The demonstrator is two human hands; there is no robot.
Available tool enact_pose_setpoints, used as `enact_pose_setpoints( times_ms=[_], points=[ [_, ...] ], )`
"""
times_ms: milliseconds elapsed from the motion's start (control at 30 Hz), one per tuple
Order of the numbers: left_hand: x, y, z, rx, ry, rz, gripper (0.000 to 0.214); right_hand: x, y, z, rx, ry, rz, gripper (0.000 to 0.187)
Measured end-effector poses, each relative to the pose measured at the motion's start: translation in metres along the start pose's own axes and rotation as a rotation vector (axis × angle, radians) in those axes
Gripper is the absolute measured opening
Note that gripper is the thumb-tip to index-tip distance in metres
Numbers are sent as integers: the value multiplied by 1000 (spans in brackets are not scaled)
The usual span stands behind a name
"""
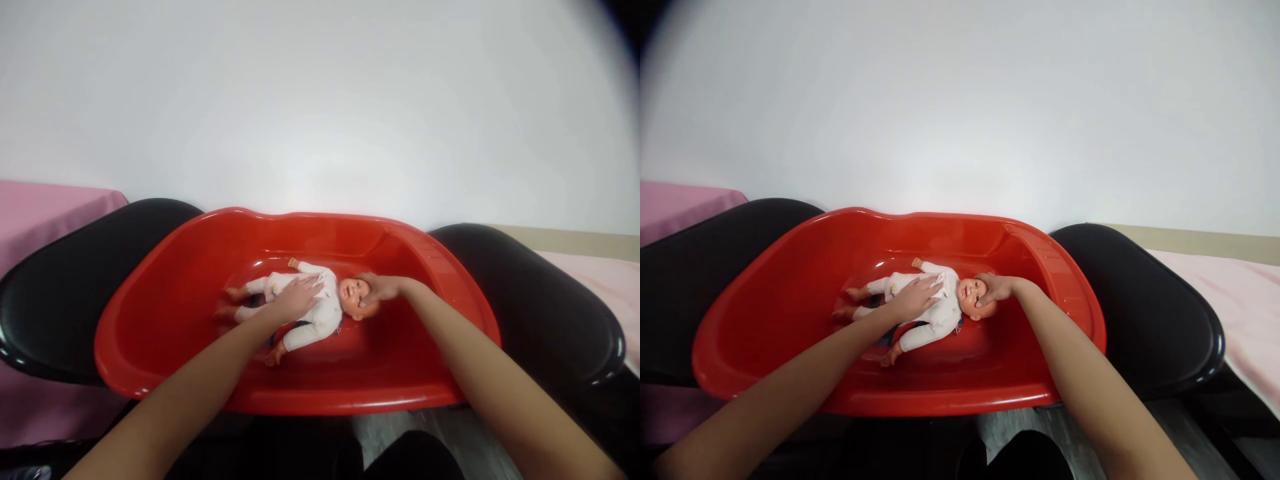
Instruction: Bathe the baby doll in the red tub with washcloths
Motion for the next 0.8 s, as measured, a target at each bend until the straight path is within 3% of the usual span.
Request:
enact_pose_setpoints(
  times_ms=[100,367,500,633,800],
  points=[
    [6,7,-12,-14,-88,-14,51,3,0,-6,-24,0,-3,103],
    [29,1,-94,-56,-419,-8,55,6,-2,-10,-57,5,14,95],
    [46,-3,-121,-191,-534,3,58,5,0,-6,-65,-4,17,93],
    [53,-23,-123,-333,-584,33,58,5,2,-4,-48,-29,63,95],
    [37,-71,-105,-301,-600,145,52,29,-8,-29,2,-118,238,88]
  ],
)
Point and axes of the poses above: each hand's wrist, its own x-axis away from the middle knuckle, its own y-axis out of the palm, z = x × y, the point moved 6 cm from there along -x, towards the middle knuckle, and after that the axes turned 15 degrees about z, right-handed, at the moved point
